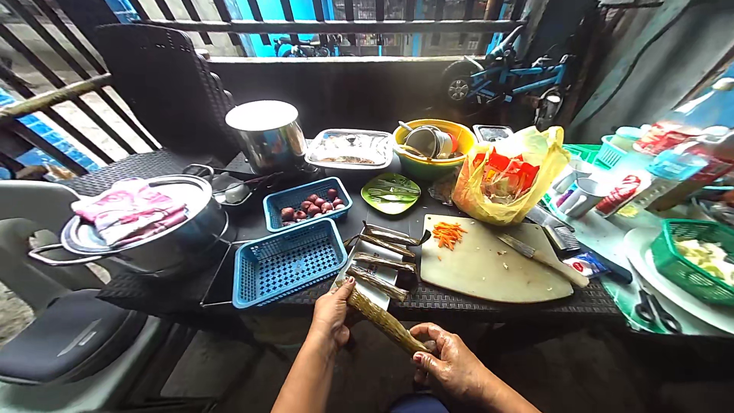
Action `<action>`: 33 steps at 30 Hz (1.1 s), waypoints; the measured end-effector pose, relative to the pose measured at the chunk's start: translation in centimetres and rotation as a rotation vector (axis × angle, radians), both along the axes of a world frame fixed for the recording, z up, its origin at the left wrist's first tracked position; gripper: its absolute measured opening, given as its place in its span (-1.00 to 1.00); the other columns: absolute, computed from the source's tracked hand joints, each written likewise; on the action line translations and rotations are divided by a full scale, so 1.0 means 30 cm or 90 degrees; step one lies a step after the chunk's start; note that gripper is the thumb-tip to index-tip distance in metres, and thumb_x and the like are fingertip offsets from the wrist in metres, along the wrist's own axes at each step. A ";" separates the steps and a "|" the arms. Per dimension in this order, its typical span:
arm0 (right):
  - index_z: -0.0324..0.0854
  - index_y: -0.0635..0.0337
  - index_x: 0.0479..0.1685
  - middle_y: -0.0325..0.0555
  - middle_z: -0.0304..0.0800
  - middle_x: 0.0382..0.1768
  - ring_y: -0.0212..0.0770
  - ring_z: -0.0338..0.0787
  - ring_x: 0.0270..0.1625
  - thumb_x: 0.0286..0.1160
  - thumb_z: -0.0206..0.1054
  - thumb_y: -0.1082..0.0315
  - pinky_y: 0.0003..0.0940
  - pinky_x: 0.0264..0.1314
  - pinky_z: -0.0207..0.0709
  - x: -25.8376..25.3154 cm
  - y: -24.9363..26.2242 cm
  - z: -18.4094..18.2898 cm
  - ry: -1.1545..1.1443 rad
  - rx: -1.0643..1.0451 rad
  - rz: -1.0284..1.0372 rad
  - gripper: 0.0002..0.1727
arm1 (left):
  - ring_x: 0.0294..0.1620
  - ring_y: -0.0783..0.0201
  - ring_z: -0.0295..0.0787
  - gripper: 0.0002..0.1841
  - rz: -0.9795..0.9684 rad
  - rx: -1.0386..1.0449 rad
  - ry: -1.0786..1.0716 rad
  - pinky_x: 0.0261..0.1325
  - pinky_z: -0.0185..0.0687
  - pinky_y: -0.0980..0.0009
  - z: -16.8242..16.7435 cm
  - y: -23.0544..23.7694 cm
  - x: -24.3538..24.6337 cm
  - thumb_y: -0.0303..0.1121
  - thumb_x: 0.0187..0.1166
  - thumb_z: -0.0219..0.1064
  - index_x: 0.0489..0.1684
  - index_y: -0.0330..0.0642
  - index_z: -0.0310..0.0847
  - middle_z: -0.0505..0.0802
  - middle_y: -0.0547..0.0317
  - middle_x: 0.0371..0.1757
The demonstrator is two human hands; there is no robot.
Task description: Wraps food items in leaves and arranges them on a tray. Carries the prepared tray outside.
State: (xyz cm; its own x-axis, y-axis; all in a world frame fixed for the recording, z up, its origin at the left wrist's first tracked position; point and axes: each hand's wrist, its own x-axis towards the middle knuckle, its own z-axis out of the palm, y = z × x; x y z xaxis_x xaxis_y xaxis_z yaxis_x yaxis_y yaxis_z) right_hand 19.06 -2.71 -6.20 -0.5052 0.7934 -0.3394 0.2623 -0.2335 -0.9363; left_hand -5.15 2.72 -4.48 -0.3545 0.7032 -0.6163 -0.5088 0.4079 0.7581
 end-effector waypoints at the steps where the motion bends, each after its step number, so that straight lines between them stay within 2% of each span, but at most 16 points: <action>1: 0.44 0.23 0.54 -0.10 0.93 -0.23 -0.22 0.93 -0.30 0.55 0.33 0.43 -0.26 -0.14 0.84 -0.002 0.002 -0.001 0.004 -0.006 0.001 -0.47 | -0.37 0.04 0.87 -0.69 0.003 0.004 0.000 -0.34 0.84 0.12 -0.009 0.002 0.001 -0.27 0.76 0.26 0.22 -0.35 0.54 0.85 -0.17 -0.24; 3: 0.44 0.27 0.55 -0.10 0.93 -0.21 -0.23 0.93 -0.27 0.59 0.28 0.46 -0.27 -0.12 0.85 -0.006 0.007 0.003 0.015 -0.020 0.002 -0.49 | -0.36 0.04 0.83 -0.68 0.020 0.019 0.029 -0.33 0.82 0.11 -0.024 0.005 0.004 -0.34 0.74 0.28 0.30 -0.34 0.44 0.79 -0.18 -0.21; 6: 0.60 0.30 0.38 -0.11 0.93 -0.19 -0.25 0.93 -0.26 0.66 0.24 0.49 -0.31 -0.13 0.85 -0.007 0.015 0.009 0.033 -0.078 0.001 -0.65 | -0.27 0.08 0.79 -0.70 0.041 0.057 0.101 -0.23 0.78 0.12 -0.042 0.010 0.005 -0.49 0.69 0.29 0.29 -0.33 0.39 0.74 -0.17 -0.13; 9: 0.62 0.31 0.35 -0.10 0.93 -0.21 -0.24 0.93 -0.30 0.66 0.22 0.50 -0.31 -0.17 0.85 0.000 0.015 -0.004 0.044 -0.108 -0.002 -0.67 | -0.34 0.24 0.77 -0.93 0.025 0.163 0.245 -0.22 0.74 0.31 -0.050 0.018 -0.010 -0.63 0.57 0.35 -0.12 -0.36 0.62 0.81 -0.03 -0.25; 10: 0.61 0.31 0.36 -0.09 0.93 -0.21 -0.24 0.93 -0.30 0.66 0.22 0.51 -0.32 -0.18 0.85 0.004 0.014 -0.008 0.049 -0.109 -0.006 -0.66 | -0.39 0.28 0.79 -0.94 0.011 0.193 0.280 -0.25 0.74 0.36 -0.043 0.020 -0.016 -0.64 0.56 0.36 -0.17 -0.36 0.71 0.85 0.00 -0.29; 12: 0.60 0.31 0.38 -0.07 0.93 -0.21 -0.21 0.93 -0.30 0.65 0.21 0.52 -0.29 -0.18 0.86 0.008 0.015 -0.013 0.078 -0.121 -0.024 -0.64 | -0.41 0.27 0.80 -0.84 -0.039 0.210 0.264 -0.36 0.73 0.38 -0.004 0.016 -0.024 -0.54 0.69 0.29 0.05 -0.32 0.76 0.88 0.02 -0.26; 13: 0.59 0.32 0.39 -0.06 0.93 -0.21 -0.20 0.94 -0.29 0.65 0.21 0.53 -0.28 -0.17 0.87 0.008 0.016 -0.012 0.100 -0.128 -0.037 -0.64 | -0.46 0.23 0.82 -0.76 -0.056 0.211 0.211 -0.52 0.72 0.37 0.017 0.013 -0.024 -0.47 0.76 0.22 0.27 -0.29 0.65 0.87 -0.03 -0.25; 15: 0.56 0.35 0.40 -0.03 0.92 -0.21 -0.17 0.94 -0.27 0.64 0.20 0.55 -0.25 -0.15 0.87 0.004 0.017 -0.006 0.146 -0.138 -0.064 -0.62 | -0.30 0.11 0.89 -0.51 -0.109 0.233 0.039 -0.52 0.75 0.32 0.032 0.000 -0.031 -0.37 0.84 0.09 0.71 -0.07 0.12 0.84 -0.12 -0.01; 16: 0.55 0.35 0.41 -0.02 0.92 -0.20 -0.16 0.94 -0.26 0.63 0.19 0.56 -0.24 -0.14 0.87 0.000 0.018 0.000 0.165 -0.142 -0.070 -0.62 | -0.16 0.08 0.90 -0.44 -0.133 0.253 -0.043 -0.43 0.76 0.32 0.020 -0.009 -0.036 -0.36 0.81 0.08 0.76 0.01 -0.02 0.82 -0.14 0.14; 18: 0.54 0.36 0.41 -0.02 0.92 -0.19 -0.16 0.94 -0.25 0.62 0.18 0.57 -0.25 -0.13 0.87 -0.009 0.023 0.010 0.191 -0.143 -0.066 -0.61 | -0.09 0.11 0.90 -0.41 -0.173 0.282 -0.128 -0.28 0.79 0.32 -0.006 -0.026 -0.026 -0.46 0.69 0.19 0.70 -0.08 0.06 0.83 -0.14 0.23; 20: 0.53 0.35 0.44 -0.03 0.92 -0.18 -0.17 0.94 -0.24 0.61 0.19 0.58 -0.24 -0.13 0.87 -0.014 0.027 0.012 0.210 -0.142 -0.049 -0.58 | -0.14 0.13 0.91 -0.49 -0.201 0.286 -0.160 -0.16 0.86 0.25 -0.017 -0.041 -0.013 -0.59 0.58 0.29 0.55 -0.31 0.38 0.88 -0.12 0.09; 22: 0.33 0.30 0.64 -0.01 0.92 -0.17 -0.13 0.94 -0.24 0.58 0.21 0.59 -0.18 -0.12 0.87 -0.014 0.029 0.011 0.222 -0.135 -0.025 -0.42 | -0.30 0.21 0.88 -0.72 -0.214 0.274 -0.145 -0.22 0.85 0.31 -0.008 -0.048 -0.005 -0.62 0.53 0.32 0.18 -0.43 0.65 0.90 -0.06 -0.18; 24: 0.05 0.19 0.82 -0.05 0.89 -0.25 -0.13 0.93 -0.28 0.51 0.29 0.54 -0.17 -0.16 0.87 -0.015 0.031 0.014 0.197 -0.108 0.009 -0.18 | -0.40 0.23 0.85 -0.84 -0.221 0.268 -0.096 -0.32 0.84 0.33 0.009 -0.050 -0.007 -0.64 0.51 0.33 -0.02 -0.43 0.69 0.88 -0.04 -0.32; 25: 0.01 0.14 0.85 -0.09 0.87 -0.29 -0.17 0.91 -0.33 0.50 0.34 0.49 -0.20 -0.21 0.85 -0.018 0.032 0.021 0.160 -0.085 0.023 -0.13 | -0.46 0.24 0.84 -0.86 -0.217 0.265 -0.061 -0.39 0.82 0.35 0.021 -0.048 -0.005 -0.66 0.49 0.36 -0.07 -0.42 0.69 0.87 -0.03 -0.36; 29: 0.34 -0.03 0.76 -0.07 0.86 -0.23 -0.26 0.83 -0.42 0.64 0.34 0.30 -0.27 -0.31 0.77 -0.047 0.028 0.051 -0.018 -0.004 0.040 -0.35 | -0.60 0.27 0.75 -0.86 -0.171 0.281 0.023 -0.54 0.72 0.39 0.051 -0.041 0.030 -0.70 0.37 0.44 -0.20 -0.42 0.64 0.83 -0.01 -0.48; 33: 0.49 0.07 0.62 -0.11 0.85 -0.22 -0.34 0.76 -0.44 0.65 0.30 0.32 -0.35 -0.34 0.71 -0.063 0.031 0.053 -0.015 0.007 0.038 -0.47 | -0.56 0.30 0.79 -0.86 -0.135 0.321 0.029 -0.52 0.75 0.42 0.052 -0.042 0.060 -0.69 0.43 0.40 -0.14 -0.42 0.62 0.86 0.00 -0.43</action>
